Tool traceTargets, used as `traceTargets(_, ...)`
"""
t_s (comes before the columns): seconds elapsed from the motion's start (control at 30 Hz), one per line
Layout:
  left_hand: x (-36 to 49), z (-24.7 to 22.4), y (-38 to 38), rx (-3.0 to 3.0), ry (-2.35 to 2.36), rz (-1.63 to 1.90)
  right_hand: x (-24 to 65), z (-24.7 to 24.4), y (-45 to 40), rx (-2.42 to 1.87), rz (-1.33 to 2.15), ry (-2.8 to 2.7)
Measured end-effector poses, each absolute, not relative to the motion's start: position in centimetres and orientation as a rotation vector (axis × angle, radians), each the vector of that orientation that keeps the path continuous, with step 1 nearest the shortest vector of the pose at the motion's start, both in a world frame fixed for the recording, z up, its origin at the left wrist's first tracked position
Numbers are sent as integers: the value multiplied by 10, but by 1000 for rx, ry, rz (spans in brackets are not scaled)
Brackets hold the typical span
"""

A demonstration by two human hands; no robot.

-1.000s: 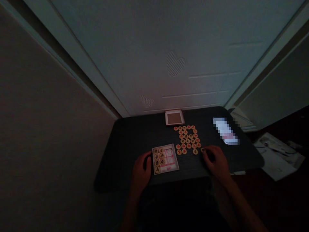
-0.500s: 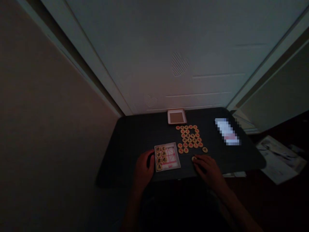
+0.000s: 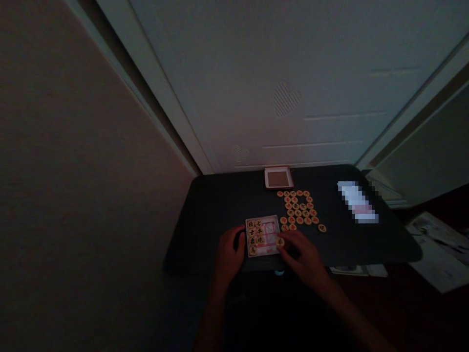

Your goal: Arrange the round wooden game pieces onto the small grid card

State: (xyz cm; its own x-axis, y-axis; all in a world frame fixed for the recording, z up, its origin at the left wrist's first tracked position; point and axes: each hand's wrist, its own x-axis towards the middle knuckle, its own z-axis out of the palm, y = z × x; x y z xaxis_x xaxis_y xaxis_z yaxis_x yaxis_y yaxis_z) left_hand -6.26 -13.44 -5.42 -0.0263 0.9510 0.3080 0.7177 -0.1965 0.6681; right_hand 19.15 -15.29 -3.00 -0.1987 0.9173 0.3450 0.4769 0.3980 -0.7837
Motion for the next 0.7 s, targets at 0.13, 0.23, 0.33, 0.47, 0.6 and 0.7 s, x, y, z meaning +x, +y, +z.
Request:
traceTargets(0.13, -63, -54, -135, 1912, 1756, 1070, 175, -26, -144, -1245, 719, -1764)
traceTargets(0.23, -63, -54, -136, 1900, 1762, 1077, 173, -25, -141, -1240, 819, -1694)
traceTargets(0.33, -63, -55, -135, 1887, 1768, 1076, 175, -26, -140, -1224, 946, -1616)
traceTargets(0.47, -63, -57, -134, 1896, 1757, 1083, 177, -29, -139, -1257, 1025, -1586)
traceTargets(0.6, -63, -56, -134, 1878, 1754, 1085, 176, -26, -137, -1303, 1029, -1604)
traceTargets(0.7, -62, -55, -135, 1870, 1758, 1077, 173, -22, -136, -1314, 1056, -1592)
